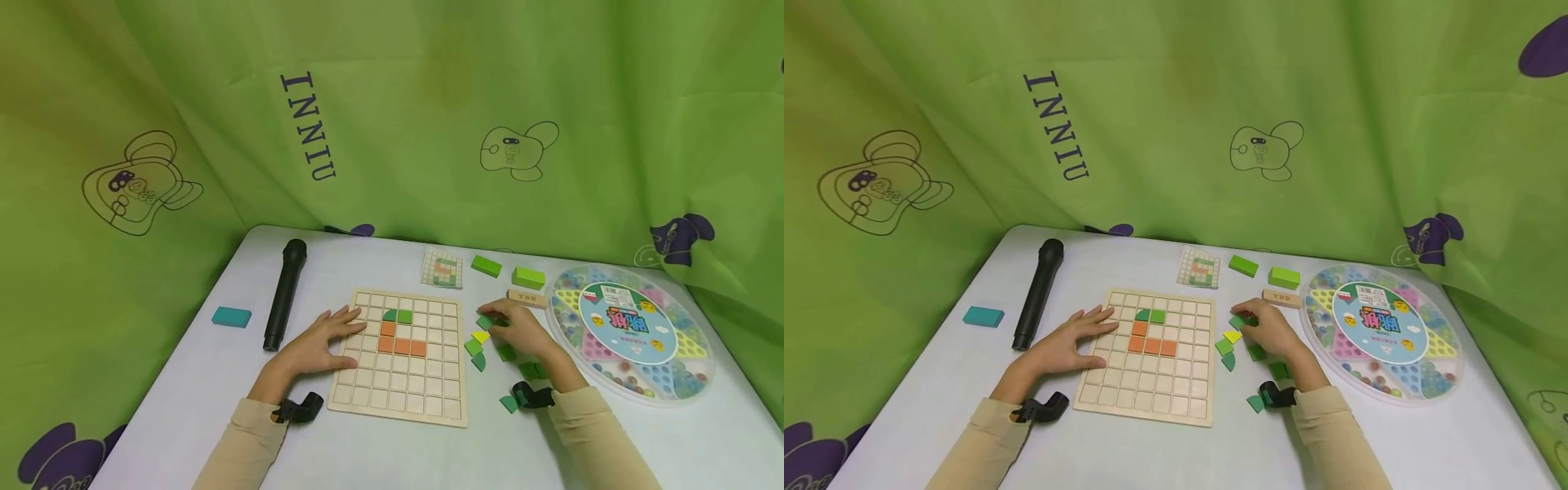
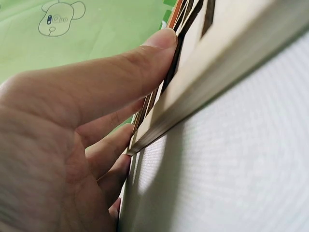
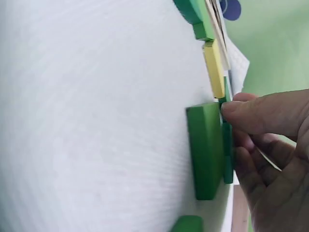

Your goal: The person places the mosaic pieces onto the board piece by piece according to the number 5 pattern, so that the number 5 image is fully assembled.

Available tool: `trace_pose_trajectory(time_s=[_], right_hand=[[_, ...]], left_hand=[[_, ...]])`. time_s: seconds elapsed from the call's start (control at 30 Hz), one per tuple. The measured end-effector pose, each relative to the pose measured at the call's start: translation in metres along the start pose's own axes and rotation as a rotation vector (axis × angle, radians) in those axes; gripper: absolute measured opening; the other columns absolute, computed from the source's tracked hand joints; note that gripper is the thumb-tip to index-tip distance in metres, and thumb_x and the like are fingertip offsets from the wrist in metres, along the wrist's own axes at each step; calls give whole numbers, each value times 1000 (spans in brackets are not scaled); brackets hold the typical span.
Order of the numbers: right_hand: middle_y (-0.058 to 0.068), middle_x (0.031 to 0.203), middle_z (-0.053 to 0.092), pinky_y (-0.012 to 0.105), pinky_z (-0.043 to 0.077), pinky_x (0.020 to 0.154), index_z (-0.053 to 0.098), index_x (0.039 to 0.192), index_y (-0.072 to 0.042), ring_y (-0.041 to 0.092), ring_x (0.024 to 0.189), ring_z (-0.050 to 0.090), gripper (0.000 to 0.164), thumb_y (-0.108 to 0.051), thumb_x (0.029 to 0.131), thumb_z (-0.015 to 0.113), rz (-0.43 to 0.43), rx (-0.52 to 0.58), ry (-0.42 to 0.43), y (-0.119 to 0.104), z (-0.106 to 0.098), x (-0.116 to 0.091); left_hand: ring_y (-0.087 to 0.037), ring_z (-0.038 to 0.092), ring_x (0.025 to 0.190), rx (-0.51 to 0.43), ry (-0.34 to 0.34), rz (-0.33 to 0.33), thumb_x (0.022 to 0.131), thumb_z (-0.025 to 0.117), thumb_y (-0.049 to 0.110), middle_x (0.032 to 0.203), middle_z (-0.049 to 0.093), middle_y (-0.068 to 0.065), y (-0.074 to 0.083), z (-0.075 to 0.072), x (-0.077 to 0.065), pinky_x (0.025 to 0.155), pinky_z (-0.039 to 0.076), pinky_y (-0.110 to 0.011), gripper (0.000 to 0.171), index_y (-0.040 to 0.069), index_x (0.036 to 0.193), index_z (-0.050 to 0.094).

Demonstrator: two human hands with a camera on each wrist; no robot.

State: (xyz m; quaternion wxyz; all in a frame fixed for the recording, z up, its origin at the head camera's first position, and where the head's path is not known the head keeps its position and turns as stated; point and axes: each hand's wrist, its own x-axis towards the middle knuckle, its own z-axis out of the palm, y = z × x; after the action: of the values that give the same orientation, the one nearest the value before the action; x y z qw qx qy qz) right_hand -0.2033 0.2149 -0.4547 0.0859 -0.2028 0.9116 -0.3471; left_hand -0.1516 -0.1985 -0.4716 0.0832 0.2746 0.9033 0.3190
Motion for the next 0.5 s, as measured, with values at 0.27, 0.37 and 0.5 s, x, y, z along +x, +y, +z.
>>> trace_pose_trajectory(time_s=[0.27,0.37,0.5], right_hand=[[14,112,63,46,51,85,67,108,-4,30,101,60,23,-2,85,67,-35,-49,32,2,0,2],[13,109,64,45,52,84,66,110,-3,29,99,61,24,-7,85,68,-19,-64,50,-2,3,4],[13,110,63,46,52,87,65,113,-3,31,103,60,27,-11,87,68,23,-18,84,-14,7,9]], left_hand=[[-34,20,144,-1,1,13,77,75,42,154,31,-10,1,0,0,117,9,-57,73,11,138,50],[-36,21,144,-3,9,23,77,75,42,153,33,-12,1,0,-1,116,9,-58,73,11,138,51],[-36,20,144,-10,6,17,77,75,42,153,32,-11,1,-1,-1,116,9,-58,73,11,138,51]])
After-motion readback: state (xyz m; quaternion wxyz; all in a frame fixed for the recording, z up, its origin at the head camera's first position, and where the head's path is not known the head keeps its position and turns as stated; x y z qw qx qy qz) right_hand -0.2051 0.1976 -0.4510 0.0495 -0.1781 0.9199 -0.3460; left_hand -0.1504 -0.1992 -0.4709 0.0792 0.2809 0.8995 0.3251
